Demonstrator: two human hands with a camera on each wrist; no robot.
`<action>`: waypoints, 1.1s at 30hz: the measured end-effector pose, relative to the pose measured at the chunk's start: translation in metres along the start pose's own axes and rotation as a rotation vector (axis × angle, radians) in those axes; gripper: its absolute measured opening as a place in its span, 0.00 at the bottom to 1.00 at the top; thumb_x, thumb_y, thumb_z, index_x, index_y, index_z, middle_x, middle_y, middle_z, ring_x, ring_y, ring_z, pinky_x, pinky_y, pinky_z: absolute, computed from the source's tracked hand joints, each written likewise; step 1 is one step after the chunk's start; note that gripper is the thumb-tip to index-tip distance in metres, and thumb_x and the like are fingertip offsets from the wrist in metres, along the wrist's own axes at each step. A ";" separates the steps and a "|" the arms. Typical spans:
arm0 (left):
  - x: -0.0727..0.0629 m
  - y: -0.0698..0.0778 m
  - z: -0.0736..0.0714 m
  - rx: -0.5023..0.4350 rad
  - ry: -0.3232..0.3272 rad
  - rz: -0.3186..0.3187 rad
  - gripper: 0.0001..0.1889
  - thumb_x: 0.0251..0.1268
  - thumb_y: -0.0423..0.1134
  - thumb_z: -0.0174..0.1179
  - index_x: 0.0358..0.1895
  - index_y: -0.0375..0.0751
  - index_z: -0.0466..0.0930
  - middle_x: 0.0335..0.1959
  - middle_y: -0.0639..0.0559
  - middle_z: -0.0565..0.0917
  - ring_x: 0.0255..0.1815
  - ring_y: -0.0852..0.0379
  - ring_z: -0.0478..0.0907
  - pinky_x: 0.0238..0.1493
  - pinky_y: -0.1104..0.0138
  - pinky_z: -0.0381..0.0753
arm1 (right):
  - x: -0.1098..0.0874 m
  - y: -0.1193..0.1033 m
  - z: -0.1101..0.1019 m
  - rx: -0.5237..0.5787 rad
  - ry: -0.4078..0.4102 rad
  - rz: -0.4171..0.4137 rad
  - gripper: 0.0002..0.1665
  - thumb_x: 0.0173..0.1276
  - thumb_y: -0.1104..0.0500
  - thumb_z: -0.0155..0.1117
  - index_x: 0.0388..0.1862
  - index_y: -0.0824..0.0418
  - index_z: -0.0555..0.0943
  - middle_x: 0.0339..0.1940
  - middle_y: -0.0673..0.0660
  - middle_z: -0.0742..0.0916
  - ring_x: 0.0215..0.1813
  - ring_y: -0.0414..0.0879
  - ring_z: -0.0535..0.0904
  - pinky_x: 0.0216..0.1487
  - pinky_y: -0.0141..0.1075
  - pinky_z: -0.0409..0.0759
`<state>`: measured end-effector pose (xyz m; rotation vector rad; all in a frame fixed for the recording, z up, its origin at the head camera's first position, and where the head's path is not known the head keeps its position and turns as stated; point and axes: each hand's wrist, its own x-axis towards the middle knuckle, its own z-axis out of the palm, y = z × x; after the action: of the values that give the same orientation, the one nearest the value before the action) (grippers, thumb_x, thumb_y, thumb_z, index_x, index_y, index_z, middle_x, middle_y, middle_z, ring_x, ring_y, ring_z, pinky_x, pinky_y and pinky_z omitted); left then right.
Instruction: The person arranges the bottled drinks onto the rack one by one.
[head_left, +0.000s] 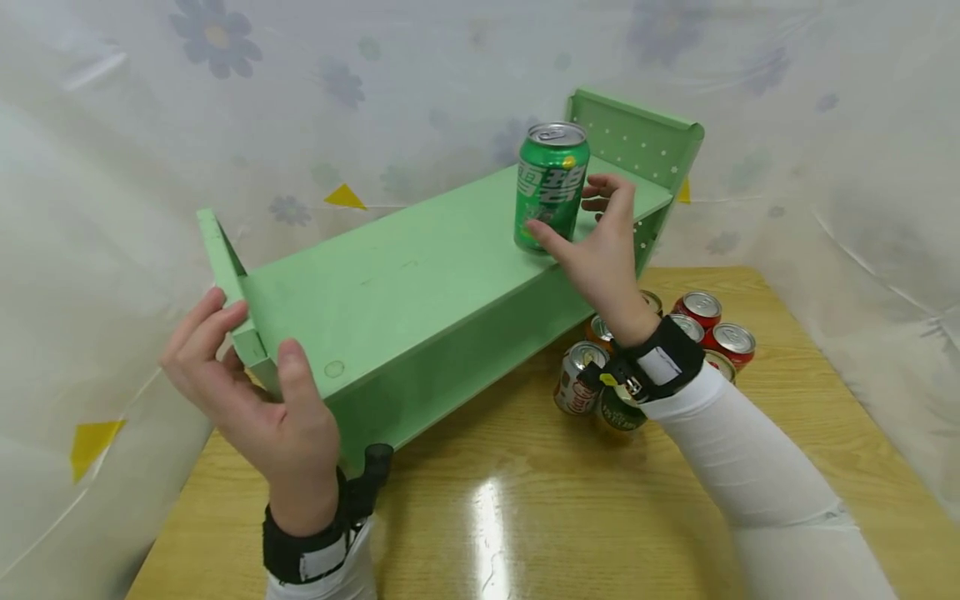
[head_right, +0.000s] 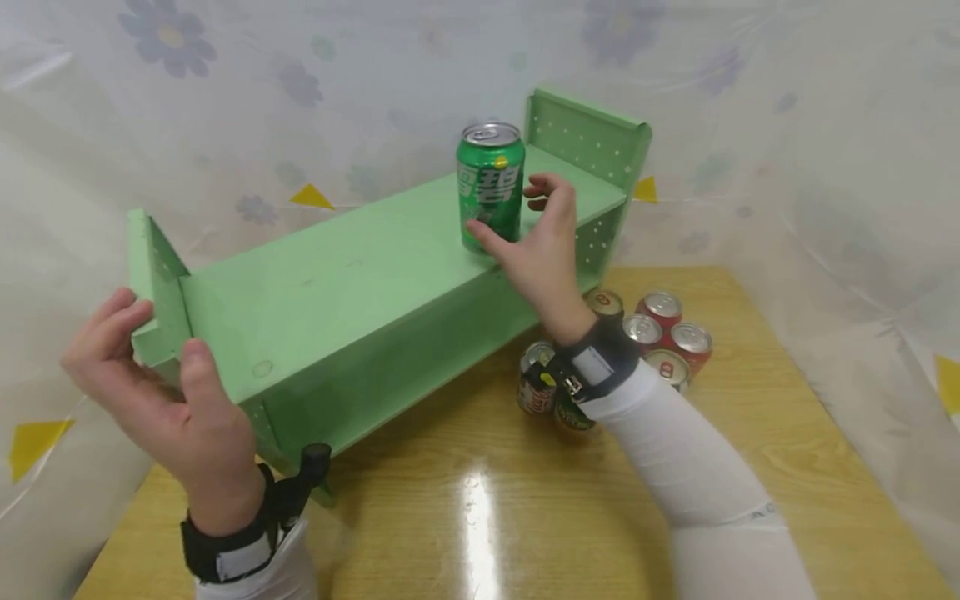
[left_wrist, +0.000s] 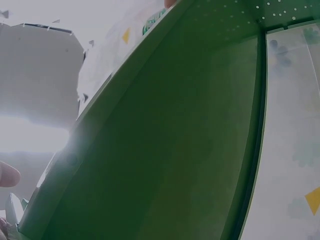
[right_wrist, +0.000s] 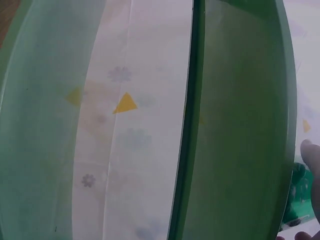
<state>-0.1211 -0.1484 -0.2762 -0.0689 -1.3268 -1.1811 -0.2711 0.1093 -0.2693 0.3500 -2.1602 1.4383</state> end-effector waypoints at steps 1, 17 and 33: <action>0.000 0.000 0.000 0.000 0.000 0.001 0.21 0.54 0.34 0.52 0.50 0.24 0.74 0.60 0.39 0.73 0.66 0.42 0.68 0.43 0.70 0.68 | 0.000 -0.001 0.001 0.000 -0.003 0.000 0.49 0.60 0.52 0.78 0.70 0.63 0.58 0.66 0.61 0.69 0.62 0.50 0.66 0.64 0.41 0.65; 0.001 0.002 0.001 -0.004 0.012 -0.009 0.20 0.53 0.32 0.52 0.49 0.23 0.73 0.60 0.39 0.73 0.66 0.43 0.67 0.46 0.69 0.70 | 0.000 -0.003 0.002 -0.048 -0.029 0.024 0.46 0.64 0.50 0.74 0.73 0.61 0.60 0.69 0.62 0.73 0.61 0.54 0.75 0.65 0.45 0.71; 0.003 0.006 0.002 -0.004 0.022 -0.007 0.18 0.53 0.32 0.52 0.47 0.24 0.73 0.59 0.39 0.72 0.66 0.43 0.66 0.50 0.68 0.71 | -0.001 -0.001 -0.003 -0.033 -0.057 0.019 0.42 0.68 0.51 0.68 0.78 0.58 0.66 0.71 0.59 0.78 0.67 0.54 0.79 0.67 0.49 0.77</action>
<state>-0.1189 -0.1457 -0.2701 -0.0541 -1.3061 -1.1869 -0.2687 0.1114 -0.2679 0.3639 -2.2358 1.4167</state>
